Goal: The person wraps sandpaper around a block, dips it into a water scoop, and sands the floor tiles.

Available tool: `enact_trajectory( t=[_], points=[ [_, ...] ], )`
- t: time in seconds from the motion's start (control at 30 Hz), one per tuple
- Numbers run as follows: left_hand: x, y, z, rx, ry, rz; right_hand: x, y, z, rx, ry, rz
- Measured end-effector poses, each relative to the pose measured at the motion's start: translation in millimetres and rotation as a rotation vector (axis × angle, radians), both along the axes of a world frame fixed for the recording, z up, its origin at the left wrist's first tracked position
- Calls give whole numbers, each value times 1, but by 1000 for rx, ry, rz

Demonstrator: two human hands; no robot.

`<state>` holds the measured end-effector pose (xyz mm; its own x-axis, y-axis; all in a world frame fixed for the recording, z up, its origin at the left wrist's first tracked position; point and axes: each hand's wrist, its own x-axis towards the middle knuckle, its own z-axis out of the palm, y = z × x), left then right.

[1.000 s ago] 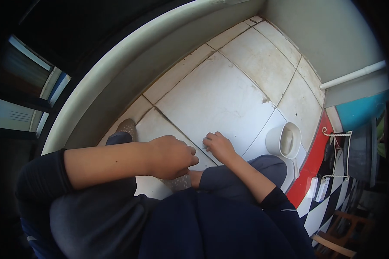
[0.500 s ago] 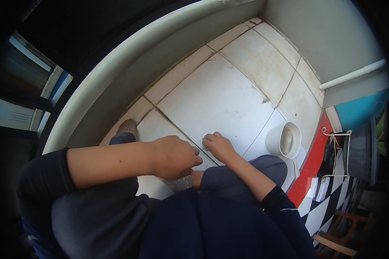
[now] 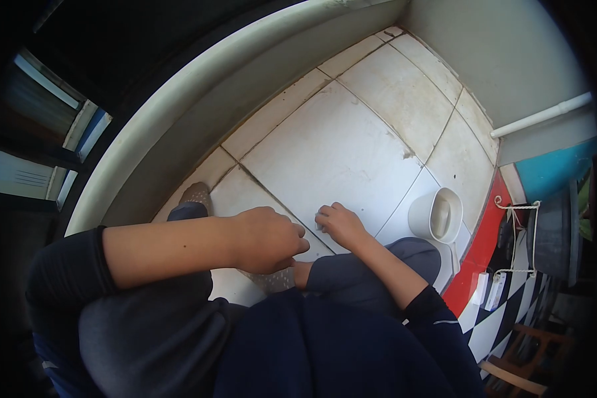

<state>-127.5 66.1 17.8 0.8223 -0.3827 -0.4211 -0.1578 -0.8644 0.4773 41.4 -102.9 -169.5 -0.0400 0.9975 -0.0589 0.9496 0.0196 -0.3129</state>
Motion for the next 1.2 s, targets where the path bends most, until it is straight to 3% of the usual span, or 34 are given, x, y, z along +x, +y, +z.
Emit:
enact_trajectory(
  t=[0.13, 0.3, 0.43, 0.6, 0.8, 0.93, 1.1, 1.2],
  points=[
    [3, -3, 1, -3, -63, -21, -5, -1, -1, 60, 3, -61],
    [-5, 5, 1, -8, -50, 18, 4, -43, 8, -44, 4, 61],
    [-4, 3, 0, -17, -4, 14, 5, -18, 7, -92, 29, 33],
    [1, -5, -1, -20, -74, -24, 1, 4, -1, 48, 13, -88],
    [-7, 4, 3, 7, -21, 9, 3, -42, 8, -20, 32, 52],
    [-6, 4, 6, 22, 67, 13, -1, -9, 4, -91, 28, 18],
    [-4, 1, 4, 15, -6, -1, -6, 25, -5, 50, -11, -104],
    [-10, 5, 2, 6, -65, 16, -5, -3, 2, -42, -3, -6]
  ],
)
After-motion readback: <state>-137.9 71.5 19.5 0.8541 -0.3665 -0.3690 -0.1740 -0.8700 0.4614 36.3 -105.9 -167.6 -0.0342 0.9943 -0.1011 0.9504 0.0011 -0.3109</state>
